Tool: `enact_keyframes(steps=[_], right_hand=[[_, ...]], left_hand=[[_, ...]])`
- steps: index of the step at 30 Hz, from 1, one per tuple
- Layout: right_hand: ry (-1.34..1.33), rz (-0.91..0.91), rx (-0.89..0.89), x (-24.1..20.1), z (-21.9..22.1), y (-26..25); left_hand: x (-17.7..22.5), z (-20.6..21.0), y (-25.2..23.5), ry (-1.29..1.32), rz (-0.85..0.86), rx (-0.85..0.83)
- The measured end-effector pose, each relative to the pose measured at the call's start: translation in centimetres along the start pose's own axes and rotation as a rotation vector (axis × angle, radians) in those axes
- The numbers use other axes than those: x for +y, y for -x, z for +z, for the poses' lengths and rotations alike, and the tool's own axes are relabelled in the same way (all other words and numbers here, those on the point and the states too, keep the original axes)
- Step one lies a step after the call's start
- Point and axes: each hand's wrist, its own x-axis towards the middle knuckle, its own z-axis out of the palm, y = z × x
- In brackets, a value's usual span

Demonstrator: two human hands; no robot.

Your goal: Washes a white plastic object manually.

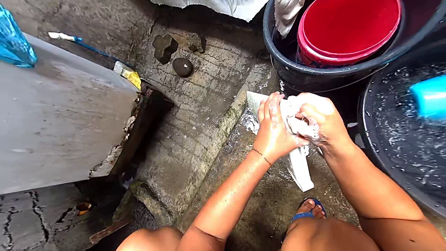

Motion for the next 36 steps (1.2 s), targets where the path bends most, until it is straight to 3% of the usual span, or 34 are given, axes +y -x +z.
enact_keyframes(steps=[6, 9, 13, 17, 20, 24, 28, 32, 36], right_hand=[[-0.122, 0.201, -0.135, 0.3, -1.2, 0.7], [-0.393, 0.313, -0.298, 1.9, -2.7, 0.6], [-0.611, 0.363, -0.284, 3.6, -3.8, 0.7], [-0.308, 0.185, -0.318, 2.5, -4.3, 1.0], [0.062, 0.006, -0.173, 1.1, -3.3, 1.3], [0.300, -0.076, -0.038, 0.5, -1.7, 0.7], [0.240, -0.147, -0.027, 1.4, -1.1, 0.3], [-0.007, -0.033, -0.208, 2.1, -1.5, 1.1], [0.175, -0.110, -0.079, 1.7, -0.6, 1.3]], left_hand=[[-0.4, -0.1, 0.4, -0.010, -0.009, 0.017], [-0.3, -0.1, 0.5, 0.028, -0.018, 0.018], [-0.3, 0.0, 0.2, 0.034, -0.041, 0.017], [-0.1, 0.1, 0.2, 0.024, -0.013, 0.026], [-0.1, 0.2, 0.3, 0.008, 0.011, 0.048], [0.1, 0.1, 0.4, 0.023, 0.001, 0.034], [-0.5, -0.1, 0.5, 0.067, 0.028, 0.018], [-1.3, -1.1, 0.1, 0.044, 0.038, -0.025], [-1.3, -1.3, 0.6, 0.093, 0.083, -0.042]])
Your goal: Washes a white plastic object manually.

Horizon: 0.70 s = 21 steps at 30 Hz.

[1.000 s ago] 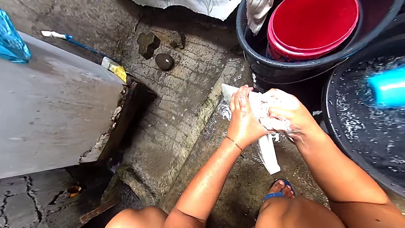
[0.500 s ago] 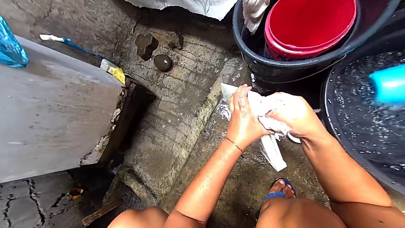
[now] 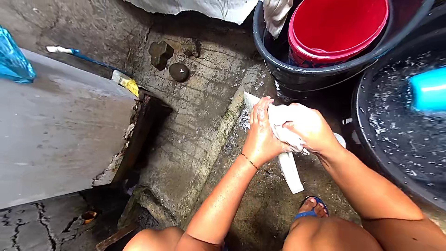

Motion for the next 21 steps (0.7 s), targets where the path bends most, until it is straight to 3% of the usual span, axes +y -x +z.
enact_keyframes(steps=[2, 6, 9, 14, 17, 21], right_hand=[[0.055, 0.001, 0.088, -0.4, 0.5, -0.7], [-0.340, 0.104, 0.182, -0.5, 0.1, -3.4], [-0.400, -0.075, 0.236, 0.1, -0.8, -4.0], [0.032, -0.488, 0.171, 0.1, 2.8, -1.9], [0.152, -0.711, 0.120, 2.0, 6.1, -1.8], [0.142, -0.650, 0.073, 3.7, 6.3, -3.3]], left_hand=[[0.1, 0.1, 0.2, 0.038, -0.001, -0.032], [0.2, -0.4, 0.5, 0.128, -0.024, -0.117], [0.2, -0.8, 0.9, 0.150, -0.018, -0.153], [1.6, -1.5, 2.6, 0.080, -0.109, 0.061], [1.0, -2.5, 3.5, -0.002, -0.154, 0.080], [-0.4, -4.4, 3.5, 0.006, -0.168, -0.065]])
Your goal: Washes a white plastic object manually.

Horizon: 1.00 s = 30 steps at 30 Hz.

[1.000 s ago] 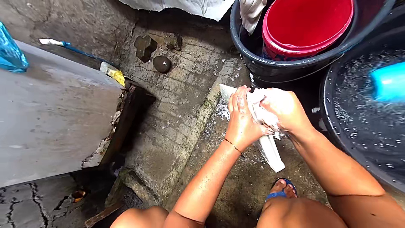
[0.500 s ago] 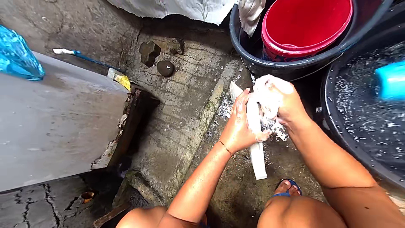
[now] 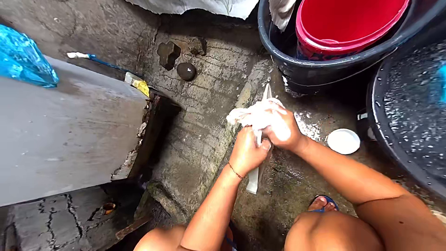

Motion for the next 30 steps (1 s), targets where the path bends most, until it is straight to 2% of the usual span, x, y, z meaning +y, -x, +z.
enact_keyframes(steps=[3, 6, 8, 12, 15, 20, 25, 30], right_hand=[[-0.132, 0.235, 0.011, 1.7, -0.6, -0.7], [-0.376, 0.329, -0.007, 1.2, -1.9, -0.6], [-0.408, 0.306, -0.086, -0.2, -3.3, -0.6], [-0.130, 0.171, -0.357, -3.3, -5.3, -1.6], [-0.008, 0.090, -0.471, -3.2, -5.6, -1.8], [0.014, 0.098, -0.481, -3.0, -5.7, -2.3], [0.107, -0.008, -0.460, -3.2, -6.3, -3.2], [0.108, 0.109, -0.542, -3.1, -6.7, -3.2]], left_hand=[[-0.3, -0.3, -0.2, 0.125, -0.042, -0.098], [-0.3, 0.4, -0.3, 0.200, -0.052, -0.053], [0.2, 0.7, -0.6, 0.234, -0.092, -0.065], [1.0, 0.6, -1.2, 0.325, -0.032, -0.109], [0.1, 0.3, -1.5, 0.393, 0.026, -0.204], [-0.2, 0.4, -2.0, 0.390, 0.094, -0.236], [-0.5, 0.8, -2.4, 0.394, 0.063, -0.253], [-0.1, 1.0, -2.6, 0.348, 0.081, -0.210]])
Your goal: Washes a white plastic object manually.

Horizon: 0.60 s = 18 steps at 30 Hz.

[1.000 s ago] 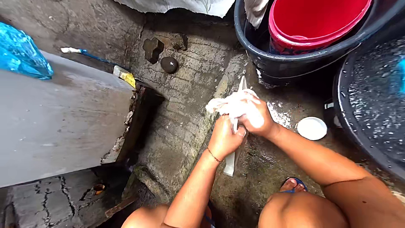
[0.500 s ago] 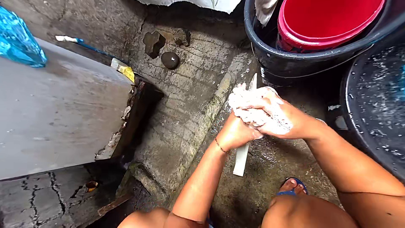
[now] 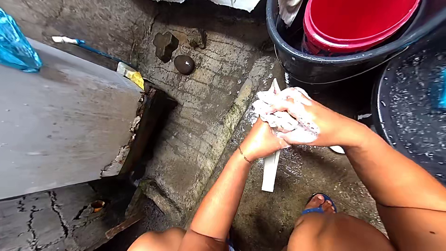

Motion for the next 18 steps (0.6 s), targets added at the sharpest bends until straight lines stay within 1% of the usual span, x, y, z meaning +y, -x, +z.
enact_keyframes(steps=[6, 10, 11, 15, 18], right_hand=[[-0.099, -0.027, 0.107, 0.8, -1.2, -0.5], [-0.088, -0.005, -0.001, 0.5, -1.3, -0.6], [-0.083, 0.000, -0.002, 0.4, -1.2, -0.5], [-0.063, -0.001, 0.068, 0.6, -1.7, -0.5], [-0.071, -0.004, 0.012, 0.5, -2.3, -0.5]], left_hand=[[0.6, 0.3, -0.6, -0.116, -0.039, -0.010], [0.6, 0.6, -0.8, -0.064, 0.012, 0.021], [0.6, 0.6, -0.8, -0.069, 0.023, 0.019], [0.8, 0.6, -1.0, -0.120, -0.021, 0.000], [1.0, 0.8, -1.1, -0.108, -0.021, 0.004]])
